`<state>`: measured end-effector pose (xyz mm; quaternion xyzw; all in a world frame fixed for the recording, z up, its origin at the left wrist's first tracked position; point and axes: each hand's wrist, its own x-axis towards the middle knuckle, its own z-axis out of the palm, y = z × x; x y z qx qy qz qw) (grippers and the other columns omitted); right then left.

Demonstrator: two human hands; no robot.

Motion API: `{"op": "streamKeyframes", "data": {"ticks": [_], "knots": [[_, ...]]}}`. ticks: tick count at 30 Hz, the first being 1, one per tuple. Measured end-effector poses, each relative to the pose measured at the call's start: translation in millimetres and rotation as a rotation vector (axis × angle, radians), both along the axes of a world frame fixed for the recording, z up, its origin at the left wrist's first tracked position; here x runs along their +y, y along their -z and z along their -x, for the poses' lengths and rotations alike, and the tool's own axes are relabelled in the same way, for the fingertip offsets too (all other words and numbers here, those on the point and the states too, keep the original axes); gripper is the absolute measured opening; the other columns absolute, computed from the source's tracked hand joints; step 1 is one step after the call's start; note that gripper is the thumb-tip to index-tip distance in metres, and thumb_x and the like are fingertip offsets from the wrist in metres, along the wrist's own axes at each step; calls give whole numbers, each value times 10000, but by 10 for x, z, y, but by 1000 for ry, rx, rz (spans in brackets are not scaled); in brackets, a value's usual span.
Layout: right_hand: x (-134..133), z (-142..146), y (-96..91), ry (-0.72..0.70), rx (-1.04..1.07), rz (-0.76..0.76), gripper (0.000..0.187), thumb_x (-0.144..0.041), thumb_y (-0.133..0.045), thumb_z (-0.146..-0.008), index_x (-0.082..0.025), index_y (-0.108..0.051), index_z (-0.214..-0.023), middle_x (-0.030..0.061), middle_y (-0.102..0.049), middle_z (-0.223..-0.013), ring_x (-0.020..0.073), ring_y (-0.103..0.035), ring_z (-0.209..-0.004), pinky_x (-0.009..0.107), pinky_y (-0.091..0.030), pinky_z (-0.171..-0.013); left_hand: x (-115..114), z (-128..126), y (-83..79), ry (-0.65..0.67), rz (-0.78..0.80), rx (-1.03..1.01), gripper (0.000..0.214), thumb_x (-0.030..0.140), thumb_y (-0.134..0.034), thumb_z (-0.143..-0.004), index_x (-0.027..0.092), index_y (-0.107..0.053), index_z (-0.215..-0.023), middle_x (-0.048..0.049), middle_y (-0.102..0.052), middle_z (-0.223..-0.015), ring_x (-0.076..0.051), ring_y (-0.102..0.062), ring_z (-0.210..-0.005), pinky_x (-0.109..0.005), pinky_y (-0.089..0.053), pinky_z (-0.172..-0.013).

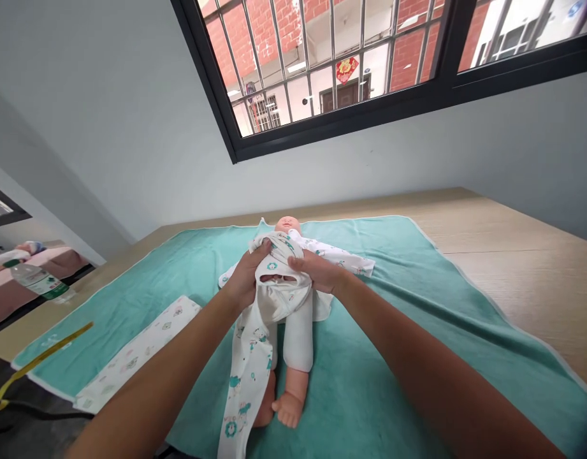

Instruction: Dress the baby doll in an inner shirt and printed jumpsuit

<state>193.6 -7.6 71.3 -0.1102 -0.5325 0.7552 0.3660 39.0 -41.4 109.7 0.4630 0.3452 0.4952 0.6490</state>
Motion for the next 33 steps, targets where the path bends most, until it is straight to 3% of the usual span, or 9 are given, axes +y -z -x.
{"op": "streamKeyframes", "data": {"ticks": [5,10,14,17,23,26,28,31,33], "knots": [[48,-81,-43,49,-84,-83,488,-327,-862,-613,-169,-684,-1040,42,-718,-909,204,-660,-883,336,-509,-849,-47,63,-6,45,-84,181,459,530,-688,-769,137,-670,-1006,-52,-679,-763,-184,-632,-682,-292,-501,-671],[68,-47,-21,192,-55,-79,358,-344,-808,-692,-179,-712,-995,38,-720,-951,196,-646,-923,328,-486,-871,-168,166,-139,178,-177,536,436,303,-813,-653,154,-653,-1030,-37,-667,-839,-201,-605,-789,-288,-474,-708],[13,1,-43,140,4,-41,366,-371,-777,-735,-186,-707,-1043,43,-719,-967,199,-650,-940,329,-483,-885,-218,222,-132,26,-118,448,235,313,-748,-717,144,-624,-822,26,-550,-622,-102,-468,-550,-225,-364,-535],[-58,45,-81,82,53,-2,376,-383,-765,-748,-166,-698,-1047,57,-720,-932,205,-662,-892,339,-498,-864,-212,230,-81,-19,-138,311,255,317,-746,-712,146,-560,-685,45,-475,-549,-78,-401,-502,-211,-327,-506],[-214,161,-191,-5,162,-12,333,-439,-717,-784,-162,-688,-967,38,-699,-796,177,-661,-799,314,-516,-817,-293,165,-128,-38,-182,192,174,245,-727,-695,145,-627,-797,-2,-610,-669,-137,-549,-622,-260,-441,-631],[-310,203,-304,-63,-20,-144,346,-405,-778,-707,-157,-698,-935,45,-704,-812,199,-663,-831,337,-517,-830,-472,200,-197,-89,-169,225,123,213,-699,-688,143,-629,-761,3,-598,-655,-131,-540,-606,-257,-446,-613],[-433,238,-354,-15,-220,-237,363,-288,-813,-641,-171,-709,-969,48,-717,-899,223,-657,-909,348,-506,-860,-660,259,-198,-185,-120,289,110,181,-697,-649,144,-612,-708,23,-557,-590,-111,-495,-537,-233,-414,-531],[-776,287,-308,96,-398,-259,365,-144,-719,-650,-201,-721,-1011,39,-726,-947,240,-658,-924,349,-509,-843,-1003,360,-50,-326,23,397,147,181,-712,-604,158,-621,-717,36,-535,-530,-110,-478,-489,-221,-386,-467],[-1101,288,-193,122,-418,-156,388,-131,-640,-676,-222,-716,-1046,42,-730,-953,241,-674,-852,345,-534,-753,-1233,399,143,-286,146,427,233,278,-714,-634,171,-663,-835,11,-587,-550,-139,-512,-491,-242,-404,-453]]}}
